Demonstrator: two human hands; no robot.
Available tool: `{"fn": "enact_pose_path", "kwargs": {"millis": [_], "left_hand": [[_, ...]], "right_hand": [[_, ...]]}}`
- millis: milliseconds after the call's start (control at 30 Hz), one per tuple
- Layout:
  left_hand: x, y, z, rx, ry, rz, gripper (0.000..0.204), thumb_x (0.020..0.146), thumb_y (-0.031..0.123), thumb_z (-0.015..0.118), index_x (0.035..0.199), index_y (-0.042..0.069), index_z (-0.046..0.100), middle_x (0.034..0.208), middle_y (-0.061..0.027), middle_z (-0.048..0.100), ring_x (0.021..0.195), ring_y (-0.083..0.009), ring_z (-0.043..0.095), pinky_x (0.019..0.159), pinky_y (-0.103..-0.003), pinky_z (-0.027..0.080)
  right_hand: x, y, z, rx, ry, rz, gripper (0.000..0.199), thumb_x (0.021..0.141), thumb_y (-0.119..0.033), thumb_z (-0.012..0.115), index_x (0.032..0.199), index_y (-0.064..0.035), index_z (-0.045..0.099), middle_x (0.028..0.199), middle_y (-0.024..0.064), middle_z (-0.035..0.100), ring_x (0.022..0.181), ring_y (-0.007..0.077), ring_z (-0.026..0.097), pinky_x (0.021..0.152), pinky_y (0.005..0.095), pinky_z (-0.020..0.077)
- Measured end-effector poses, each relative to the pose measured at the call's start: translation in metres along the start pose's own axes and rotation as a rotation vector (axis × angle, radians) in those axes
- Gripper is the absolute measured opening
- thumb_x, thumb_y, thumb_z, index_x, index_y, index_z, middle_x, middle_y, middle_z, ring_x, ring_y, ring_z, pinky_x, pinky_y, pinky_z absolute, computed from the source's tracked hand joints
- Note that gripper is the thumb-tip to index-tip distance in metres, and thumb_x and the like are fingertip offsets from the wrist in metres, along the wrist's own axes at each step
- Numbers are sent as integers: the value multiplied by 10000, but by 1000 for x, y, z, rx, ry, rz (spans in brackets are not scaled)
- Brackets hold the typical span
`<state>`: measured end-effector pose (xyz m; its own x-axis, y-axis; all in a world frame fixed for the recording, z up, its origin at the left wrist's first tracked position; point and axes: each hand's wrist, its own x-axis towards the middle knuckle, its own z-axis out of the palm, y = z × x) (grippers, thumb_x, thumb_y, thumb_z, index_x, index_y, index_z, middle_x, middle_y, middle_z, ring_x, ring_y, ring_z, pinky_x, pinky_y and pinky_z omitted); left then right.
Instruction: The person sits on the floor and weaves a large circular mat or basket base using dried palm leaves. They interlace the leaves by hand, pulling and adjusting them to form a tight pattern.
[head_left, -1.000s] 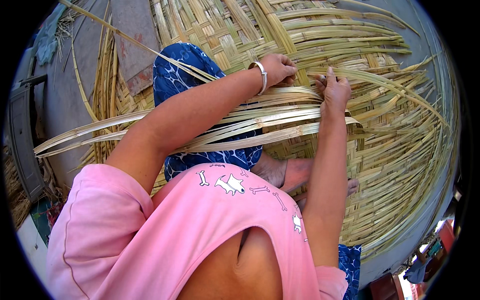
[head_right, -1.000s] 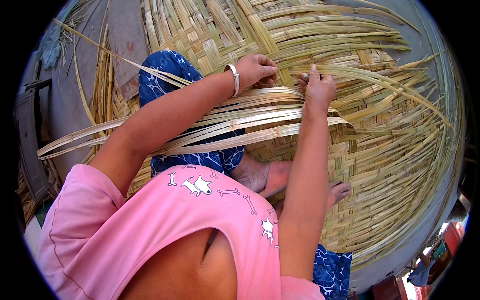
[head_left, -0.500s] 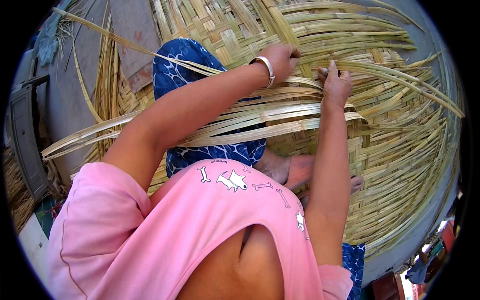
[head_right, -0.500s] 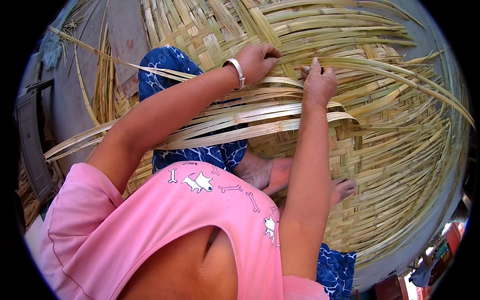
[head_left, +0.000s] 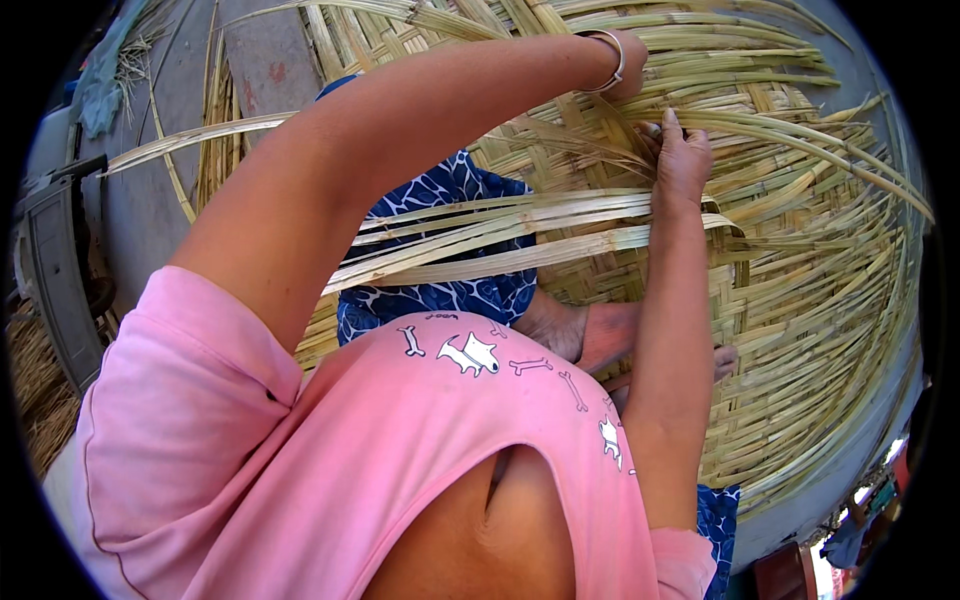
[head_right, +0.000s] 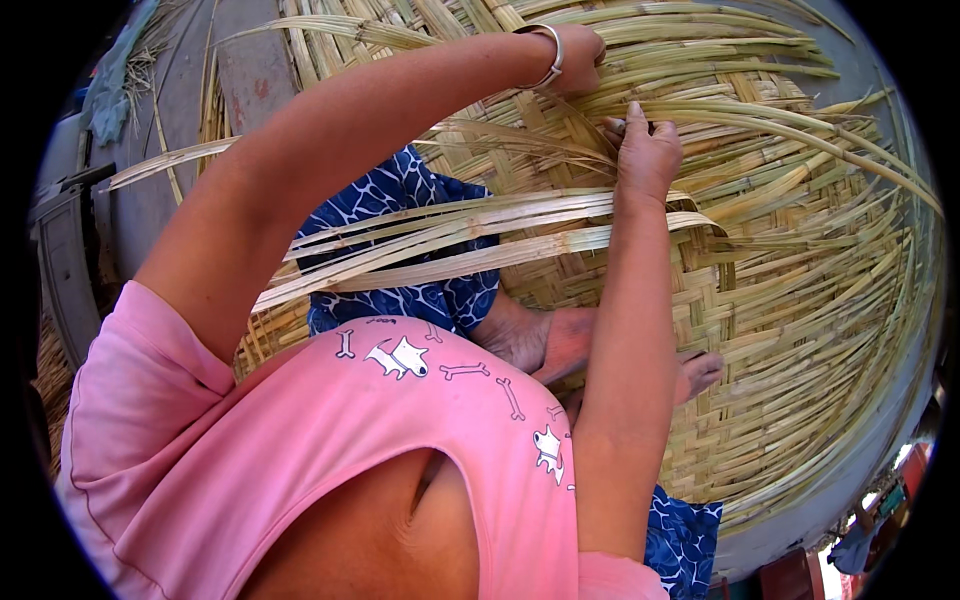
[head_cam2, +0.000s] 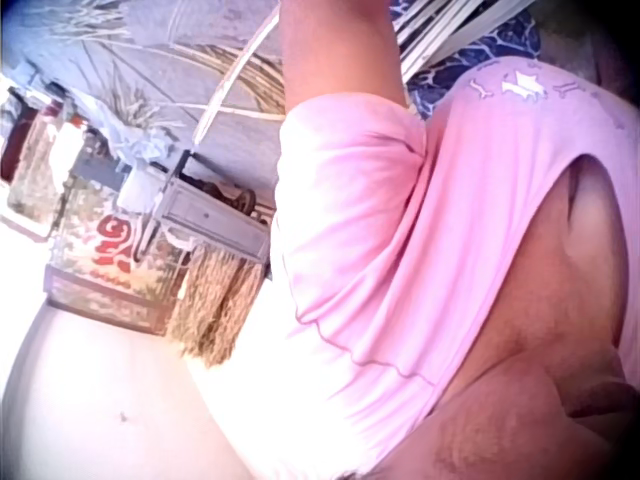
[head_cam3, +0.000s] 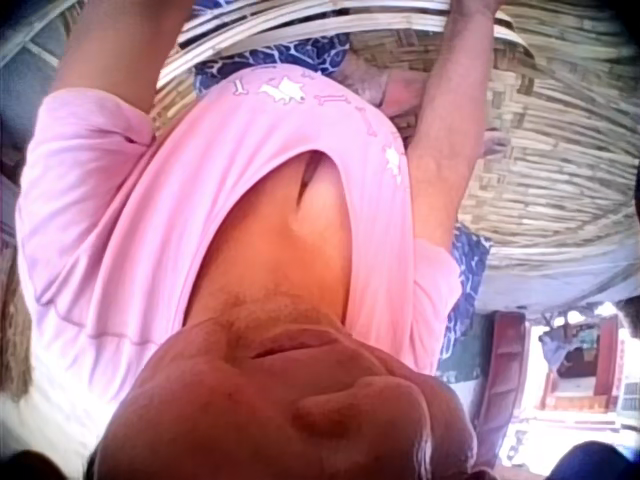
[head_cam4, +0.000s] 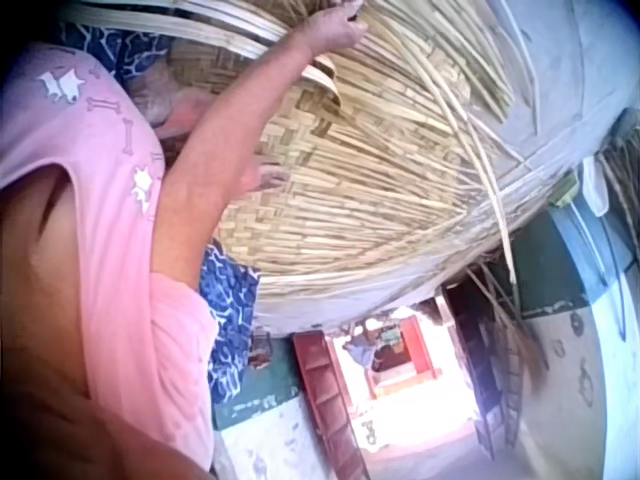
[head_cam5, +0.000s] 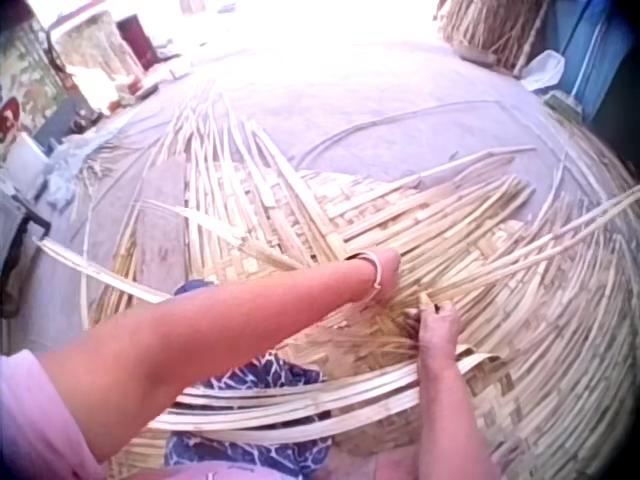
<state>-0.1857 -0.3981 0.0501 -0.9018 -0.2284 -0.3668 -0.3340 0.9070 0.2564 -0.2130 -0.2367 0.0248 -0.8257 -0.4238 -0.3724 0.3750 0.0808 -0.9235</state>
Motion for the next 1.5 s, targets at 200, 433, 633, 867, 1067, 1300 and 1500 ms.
{"fn": "enact_pose_path", "kwargs": {"millis": [200,433,633,867,1067,1300,1500], "left_hand": [[-8,9,-13,-106,-48,4,339,709,290,624,940,44,666,917,-146,663,881,-303,627,778,-387,492],[-9,21,-13,356,-213,194,411,772,230,556,1083,-38,556,1014,-216,627,967,-342,608,828,-412,482],[-14,24,-18,273,-253,136,397,759,209,554,1075,-30,578,1006,-203,633,960,-331,614,820,-406,488],[-16,27,-32,253,-301,125,354,738,172,559,1042,4,629,991,-168,646,930,-313,625,791,-402,498],[-7,24,-21,507,-399,266,355,740,142,552,1065,16,615,988,-177,645,929,-323,625,780,-410,500],[-17,26,-27,260,-317,123,384,740,117,527,1109,29,590,1005,-186,639,946,-330,617,800,-398,497],[-18,12,-21,182,-236,64,400,750,189,577,1121,42,587,1022,-165,639,975,-307,607,854,-394,472]], "right_hand": [[-4,-1,-3,-66,8,-58,162,898,-144,580,910,13,539,806,89,633,647,156,637,563,265,528],[-5,0,-4,-39,-37,-43,189,900,-177,588,990,-16,546,841,66,624,679,144,633,577,259,529],[-3,-5,-4,-17,-26,42,192,898,-174,591,974,-9,529,836,85,628,674,155,632,571,265,526],[1,-9,-1,-65,-136,85,159,891,-130,582,906,19,529,775,117,630,614,165,628,528,285,518],[8,-9,-1,-29,-206,185,173,879,-159,614,953,-14,555,817,76,639,641,141,604,584,275,499],[19,1,-5,-150,-202,166,188,852,-170,651,918,-15,570,732,58,626,581,125,569,541,260,462],[19,-3,2,-230,-183,170,167,832,-133,660,839,10,573,753,89,629,610,145,601,534,279,477]]}}
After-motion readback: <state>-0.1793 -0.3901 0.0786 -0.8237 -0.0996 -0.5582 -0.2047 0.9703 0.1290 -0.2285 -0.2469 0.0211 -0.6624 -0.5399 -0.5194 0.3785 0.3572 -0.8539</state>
